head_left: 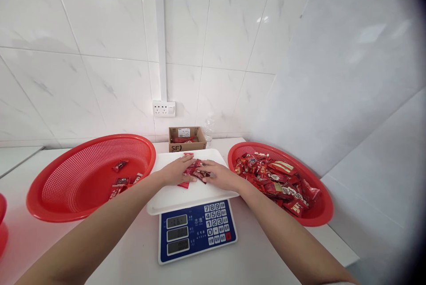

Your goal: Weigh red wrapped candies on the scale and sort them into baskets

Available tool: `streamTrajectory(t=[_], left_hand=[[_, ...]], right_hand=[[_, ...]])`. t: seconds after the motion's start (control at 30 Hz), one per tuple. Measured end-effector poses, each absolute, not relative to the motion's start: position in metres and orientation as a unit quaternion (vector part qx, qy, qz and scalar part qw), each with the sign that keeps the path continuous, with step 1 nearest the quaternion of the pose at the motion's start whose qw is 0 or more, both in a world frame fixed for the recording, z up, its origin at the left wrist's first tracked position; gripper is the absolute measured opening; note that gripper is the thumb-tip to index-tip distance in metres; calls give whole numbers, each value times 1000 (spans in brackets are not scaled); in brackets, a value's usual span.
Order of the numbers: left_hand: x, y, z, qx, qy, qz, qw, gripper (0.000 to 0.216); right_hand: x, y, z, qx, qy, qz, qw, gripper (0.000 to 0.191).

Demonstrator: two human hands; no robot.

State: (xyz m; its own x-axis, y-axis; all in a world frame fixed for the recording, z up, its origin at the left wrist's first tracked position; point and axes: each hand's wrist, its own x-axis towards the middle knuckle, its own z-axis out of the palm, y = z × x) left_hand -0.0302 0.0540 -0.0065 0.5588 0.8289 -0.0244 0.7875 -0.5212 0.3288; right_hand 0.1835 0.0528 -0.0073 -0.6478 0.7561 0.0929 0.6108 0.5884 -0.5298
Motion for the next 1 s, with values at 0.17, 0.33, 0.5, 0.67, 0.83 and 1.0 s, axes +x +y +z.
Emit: streamTrajectory(t=[0.17,0.33,0.5,0.67,0.83,1.0], left_hand=[[-32,56,-8,873,457,81,149,74],[-31,43,-4,877,450,106,133,75],[-22,18,-5,896,411,84,145,72],[-18,7,-7,903,396,77,151,69],[-18,10,-2,907,385,86,148,57],[-15,11,-2,907,385,88,145,60]], right_hand=[[183,51,-4,-386,-883,219,151,40],[190,40,-1,-425,-861,205,190,44],[211,18,-3,-463,-830,202,237,42],[233,-6,-13,-509,-792,223,254,41],[235,-10,-16,-509,-789,223,260,40],[204,15,-12,-453,-835,198,240,40]])
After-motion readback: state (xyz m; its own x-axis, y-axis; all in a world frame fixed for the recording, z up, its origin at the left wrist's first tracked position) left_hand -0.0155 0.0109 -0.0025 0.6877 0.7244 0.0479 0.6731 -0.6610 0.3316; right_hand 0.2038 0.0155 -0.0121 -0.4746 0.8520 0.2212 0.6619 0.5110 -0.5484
